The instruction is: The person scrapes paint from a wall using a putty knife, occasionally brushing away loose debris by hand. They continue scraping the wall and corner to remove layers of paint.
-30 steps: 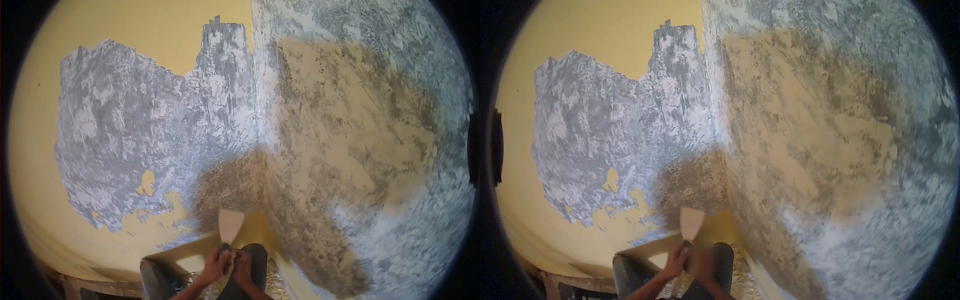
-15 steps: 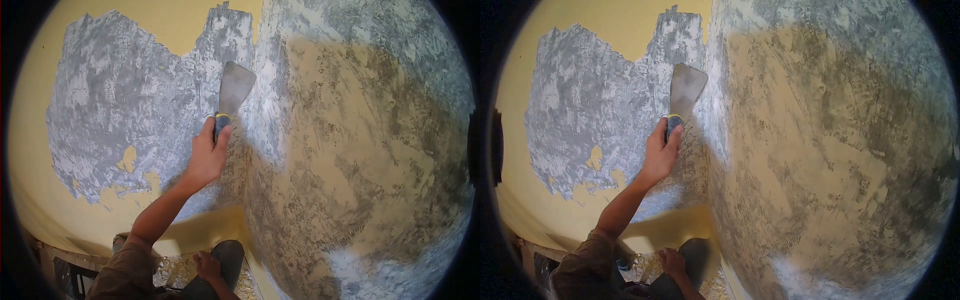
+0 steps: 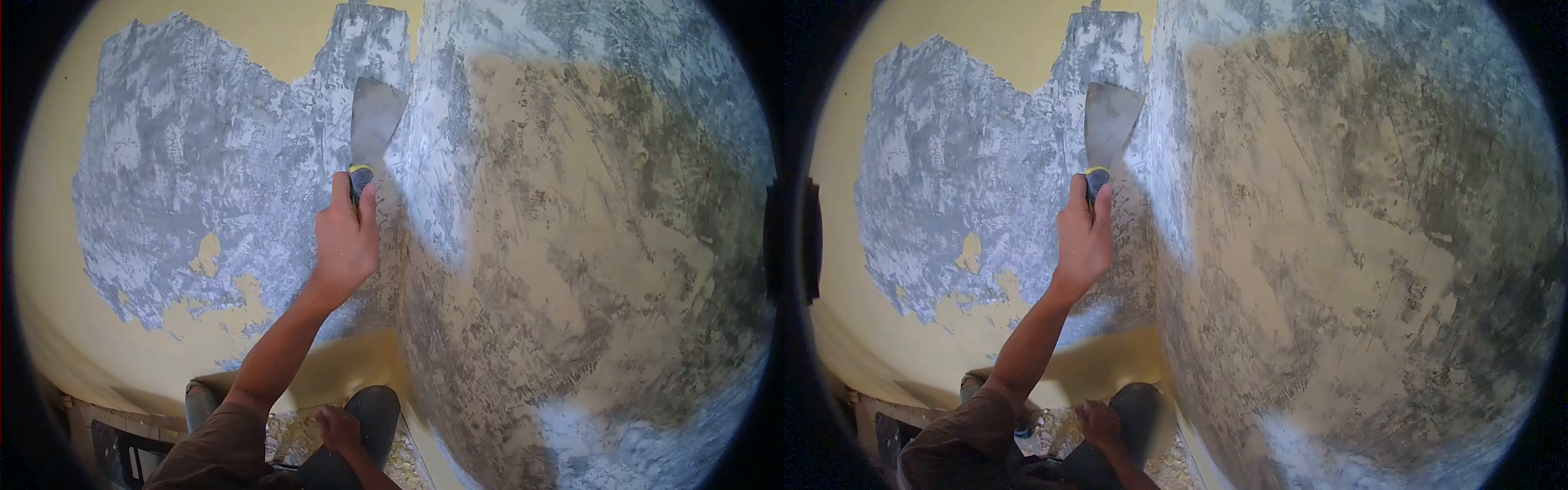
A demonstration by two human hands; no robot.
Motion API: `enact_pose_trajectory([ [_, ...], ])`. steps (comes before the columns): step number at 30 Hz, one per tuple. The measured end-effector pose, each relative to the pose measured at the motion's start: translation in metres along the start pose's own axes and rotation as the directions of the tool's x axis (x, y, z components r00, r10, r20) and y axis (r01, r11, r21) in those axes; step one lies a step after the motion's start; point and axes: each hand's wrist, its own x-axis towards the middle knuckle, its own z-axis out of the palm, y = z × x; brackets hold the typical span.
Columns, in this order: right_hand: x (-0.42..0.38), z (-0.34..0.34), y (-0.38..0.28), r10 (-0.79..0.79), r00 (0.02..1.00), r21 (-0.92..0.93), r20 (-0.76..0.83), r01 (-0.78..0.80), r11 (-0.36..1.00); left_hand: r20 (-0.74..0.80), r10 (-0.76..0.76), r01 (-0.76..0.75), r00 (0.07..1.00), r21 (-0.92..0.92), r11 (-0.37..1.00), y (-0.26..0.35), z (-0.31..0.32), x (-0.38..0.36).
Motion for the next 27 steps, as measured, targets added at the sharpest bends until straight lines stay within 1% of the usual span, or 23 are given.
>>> enact_pose_trajectory([
  [2,0.000,0.009,0.008,-0.026,1.000,-0.016,-0.010,0.026,1.000,-0.021,0.073,-0.072,0.997,0.021,0.997,-0.003,0.001,-0.008],
  [3,0.000,0.008,0.002,-0.028,0.999,-0.008,-0.021,0.028,1.000,-0.014,0.084,-0.084,0.996,0.024,0.996,-0.003,-0.001,-0.008],
  [5,0.001,-0.002,-0.005,0.030,0.999,0.026,-0.015,-0.030,0.999,0.033,0.023,-0.025,0.999,0.047,0.999,-0.004,-0.004,-0.004],
  [6,0.004,-0.004,-0.006,0.034,0.999,0.027,-0.021,-0.033,0.999,0.039,0.026,-0.028,0.999,0.045,0.999,-0.005,-0.003,-0.004],
  [8,0.002,-0.008,-0.010,-0.002,0.998,-0.030,0.057,0.003,1.000,0.024,0.051,-0.052,0.998,0.048,0.997,-0.005,-0.001,-0.006],
  [12,0.005,-0.012,-0.015,0.032,0.998,0.040,0.057,-0.035,0.999,0.059,0.027,-0.031,0.998,0.065,0.997,0.000,-0.001,0.000],
  [14,0.004,-0.014,-0.015,0.021,0.995,-0.022,0.096,-0.019,1.000,0.040,0.026,-0.029,0.999,0.060,0.998,-0.002,0.000,-0.004],
  [15,0.000,-0.010,-0.012,0.028,0.995,-0.019,0.094,-0.026,0.999,0.048,0.025,-0.028,0.999,0.059,0.998,-0.003,-0.001,-0.008],
  [17,0.001,0.000,-0.005,-0.025,0.999,0.024,-0.035,0.025,0.999,0.070,-0.010,0.007,0.998,0.048,0.999,-0.004,-0.005,-0.008],
  [18,0.004,-0.003,-0.008,-0.026,0.999,0.024,-0.040,0.027,0.999,0.071,-0.006,0.003,0.997,0.046,0.999,-0.002,-0.006,-0.005],
  [20,0.001,-0.013,-0.013,-0.024,0.997,-0.015,0.068,0.025,1.000,0.079,-0.028,0.025,0.997,0.032,0.999,0.004,-0.008,-0.001],
  [24,0.004,-0.004,-0.005,0.008,0.998,-0.033,0.061,-0.006,0.999,0.068,-0.052,0.054,0.996,-0.020,0.998,0.004,-0.005,0.002],
  [27,-0.001,-0.007,-0.004,-0.004,0.997,-0.004,0.080,0.004,1.000,0.051,-0.081,0.081,0.995,0.006,0.997,0.006,-0.006,-0.001],
])
